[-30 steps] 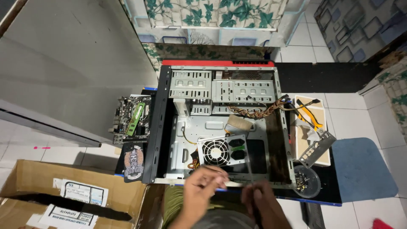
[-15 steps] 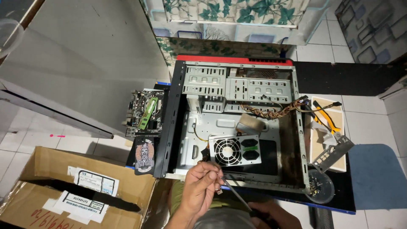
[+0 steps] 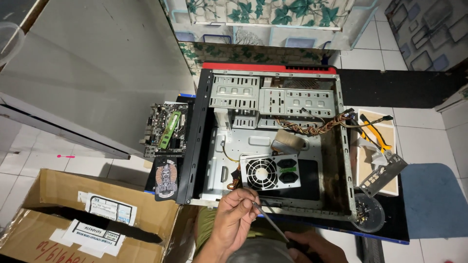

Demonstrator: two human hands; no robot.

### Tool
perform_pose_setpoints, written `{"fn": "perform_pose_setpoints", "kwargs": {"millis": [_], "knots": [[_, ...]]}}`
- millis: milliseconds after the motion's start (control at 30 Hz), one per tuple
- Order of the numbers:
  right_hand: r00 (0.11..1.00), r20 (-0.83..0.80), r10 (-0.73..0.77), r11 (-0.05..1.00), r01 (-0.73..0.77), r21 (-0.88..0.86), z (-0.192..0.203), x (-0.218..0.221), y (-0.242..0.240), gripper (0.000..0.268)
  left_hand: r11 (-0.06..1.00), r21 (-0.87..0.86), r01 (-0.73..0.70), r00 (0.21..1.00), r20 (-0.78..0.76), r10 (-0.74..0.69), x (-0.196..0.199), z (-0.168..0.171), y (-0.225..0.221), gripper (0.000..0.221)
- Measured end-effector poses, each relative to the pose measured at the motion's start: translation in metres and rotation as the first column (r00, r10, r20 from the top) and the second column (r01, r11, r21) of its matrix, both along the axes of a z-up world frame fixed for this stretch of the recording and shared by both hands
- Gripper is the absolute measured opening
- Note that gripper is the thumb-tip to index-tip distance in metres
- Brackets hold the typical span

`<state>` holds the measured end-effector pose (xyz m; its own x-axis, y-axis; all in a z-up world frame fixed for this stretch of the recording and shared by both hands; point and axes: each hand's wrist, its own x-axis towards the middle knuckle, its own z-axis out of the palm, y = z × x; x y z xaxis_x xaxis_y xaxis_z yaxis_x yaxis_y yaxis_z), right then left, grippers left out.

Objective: Unscrewing a fan from a power supply unit inside a computer case using a screwdriver.

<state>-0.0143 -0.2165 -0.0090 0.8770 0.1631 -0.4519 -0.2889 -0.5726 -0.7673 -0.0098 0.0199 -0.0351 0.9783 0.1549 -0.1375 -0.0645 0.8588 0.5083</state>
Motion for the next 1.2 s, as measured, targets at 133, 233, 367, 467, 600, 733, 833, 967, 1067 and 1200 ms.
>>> {"fn": "perform_pose_setpoints", "kwargs": {"millis": [133,233,367,467,600,733,833,967,1067,1200], "knots": [[0.989,0.143,0.033,0.994,-0.047,0.102,-0.003,-0.004,-0.001,0.036,0.999,-0.043,0.003,1.0,0.02,-0.002,0.002,0.006,-0.001,0.005],[0.998,-0.037,-0.05,0.992,0.054,0.118,0.014,-0.001,0.005,0.035,0.999,-0.028,0.036,0.999,0.02,-0.036,0.003,0.006,0.0,0.003],[0.945,-0.3,-0.131,0.959,0.197,0.204,0.019,0.004,0.006,0.037,0.988,0.084,0.126,0.992,-0.018,-0.125,0.003,0.005,0.005,0.008],[0.883,-0.439,-0.165,0.87,0.34,0.356,-0.011,0.0,-0.005,0.035,0.979,0.107,0.173,0.985,-0.023,-0.172,0.003,0.007,0.008,0.008],[0.906,-0.414,-0.092,0.721,0.347,0.6,-0.07,-0.012,-0.025,0.038,0.977,0.143,0.157,0.986,-0.085,-0.146,0.006,0.011,0.007,0.007],[0.981,-0.194,-0.017,0.65,0.159,0.743,-0.092,-0.016,-0.032,0.035,0.979,0.135,0.153,0.985,-0.104,-0.139,0.007,0.013,0.005,0.008],[0.98,-0.195,-0.047,0.541,0.189,0.819,-0.086,-0.022,-0.03,0.05,0.98,0.146,0.134,0.985,-0.127,-0.116,0.008,0.01,0.003,0.01],[0.96,-0.011,-0.281,0.719,0.218,0.659,-0.077,-0.032,-0.018,0.034,0.981,0.158,0.116,0.982,-0.166,-0.09,0.006,0.011,-0.002,0.01],[0.929,0.097,-0.358,0.801,0.252,0.543,-0.088,-0.034,-0.014,0.028,0.969,0.213,0.126,0.98,-0.176,-0.089,0.007,0.016,-0.005,0.008],[0.895,0.143,-0.422,0.815,0.306,0.493,-0.094,-0.036,-0.013,0.026,0.963,0.235,0.134,0.98,-0.177,-0.094,0.009,0.02,-0.005,0.009]]}}
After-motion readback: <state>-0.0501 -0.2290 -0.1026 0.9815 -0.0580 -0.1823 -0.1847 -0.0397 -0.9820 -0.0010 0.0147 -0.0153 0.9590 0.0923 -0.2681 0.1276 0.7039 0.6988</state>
